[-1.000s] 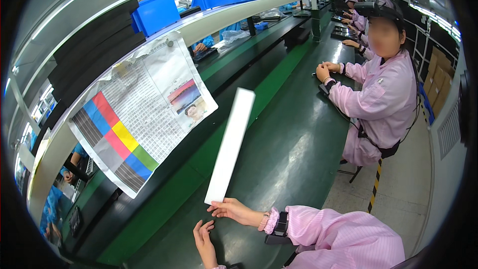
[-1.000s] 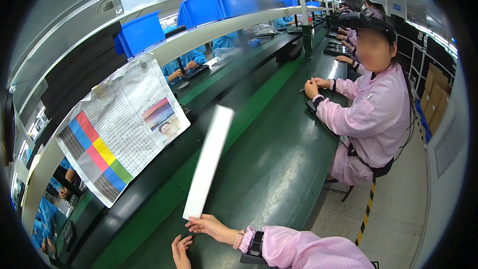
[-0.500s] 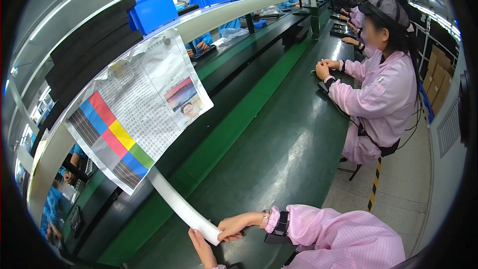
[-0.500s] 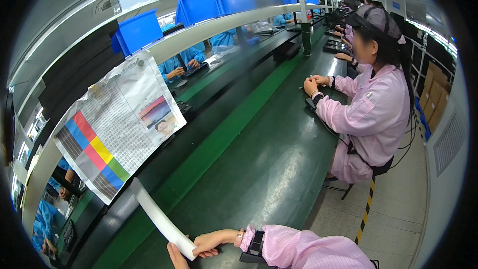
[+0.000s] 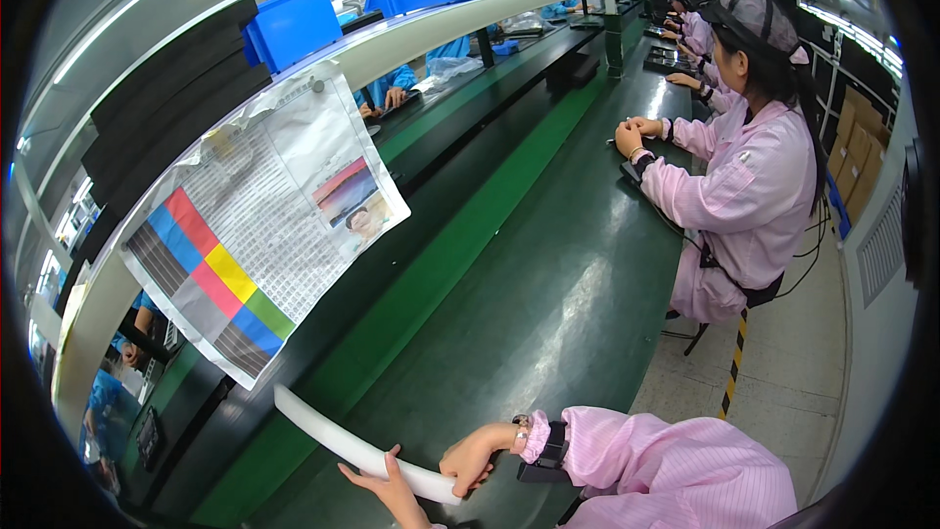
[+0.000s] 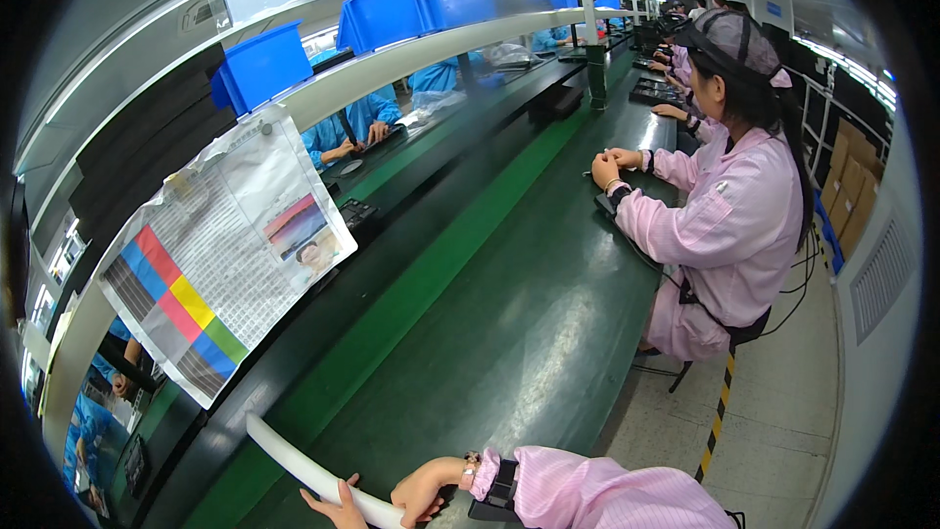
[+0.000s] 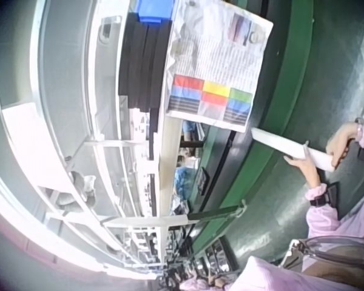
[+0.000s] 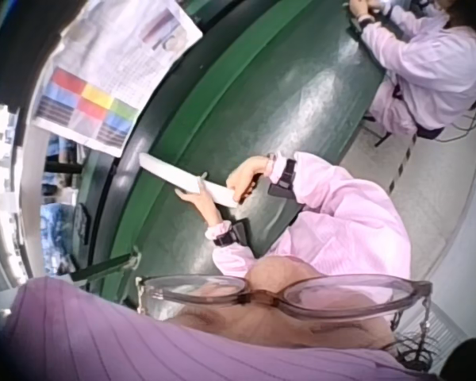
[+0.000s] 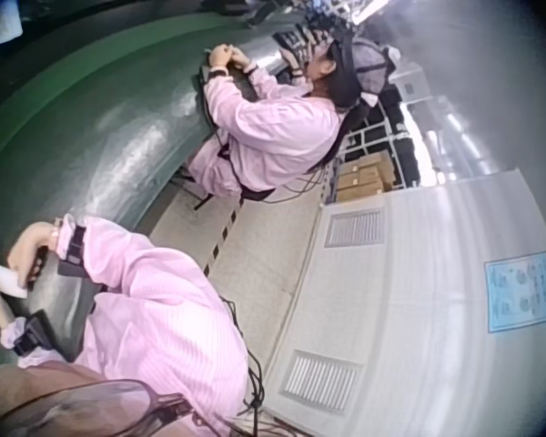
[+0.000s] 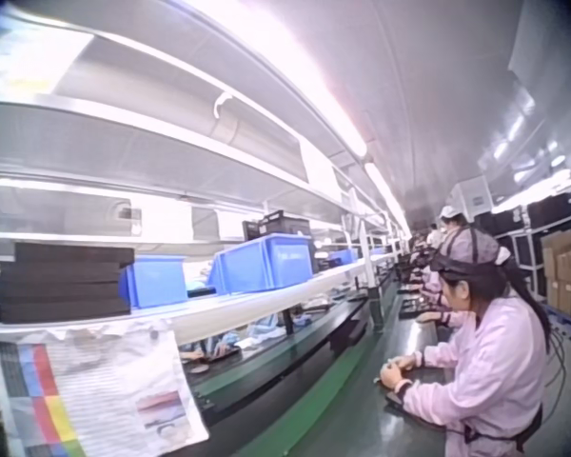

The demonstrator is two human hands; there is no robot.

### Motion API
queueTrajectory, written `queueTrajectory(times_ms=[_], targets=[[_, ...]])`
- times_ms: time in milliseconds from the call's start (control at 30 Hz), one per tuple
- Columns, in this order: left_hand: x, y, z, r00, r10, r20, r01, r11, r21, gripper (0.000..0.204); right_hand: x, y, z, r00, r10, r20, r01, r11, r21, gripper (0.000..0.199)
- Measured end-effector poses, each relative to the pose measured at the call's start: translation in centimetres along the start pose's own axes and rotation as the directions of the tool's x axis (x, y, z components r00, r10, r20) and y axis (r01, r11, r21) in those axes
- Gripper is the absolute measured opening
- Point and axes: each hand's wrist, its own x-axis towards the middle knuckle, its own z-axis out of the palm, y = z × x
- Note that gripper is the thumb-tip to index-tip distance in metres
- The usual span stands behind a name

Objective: The recorder is testing tablet screens on an assembly line, checking color bars, text clarity, and touch response.

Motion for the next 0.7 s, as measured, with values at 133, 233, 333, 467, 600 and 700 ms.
queueTrajectory(times_ms=[133,233,333,467,600,700], targets=[[0.1,0.2,0.2,0.993,-0.041,-0.114,0.039,0.999,-0.017,0.087,-0.3,-0.3,-0.1,1.0,0.005,0.026,-0.004,1.0,-0.02,0.029],[0.7,-1.0,-0.4,0.991,-0.03,-0.132,0.031,0.999,0.011,0.091,0.0,-0.4,0.1,0.995,-0.03,0.095,0.028,0.999,0.029,0.031],[0.0,0.2,0.0,0.989,0.046,-0.138,-0.06,0.993,-0.103,0.071,0.5,0.6,0.0,0.99,-0.076,0.119,0.062,0.991,0.12,0.039],[-0.6,3.2,0.5,0.998,-0.035,-0.049,0.03,0.994,-0.107,0.053,1.3,1.6,0.2,0.995,-0.092,0.039,0.076,0.952,0.298,0.047],[-0.5,1.8,-0.6,0.991,0.073,0.108,-0.061,0.993,-0.104,0.053,1.4,0.9,-0.2,0.984,-0.172,-0.046,0.176,0.905,0.386,0.05],[-0.6,2.0,-0.4,0.986,0.063,0.155,-0.035,0.984,-0.175,0.054,1.8,1.1,-0.3,0.963,-0.24,-0.122,0.269,0.855,0.443,0.051]])
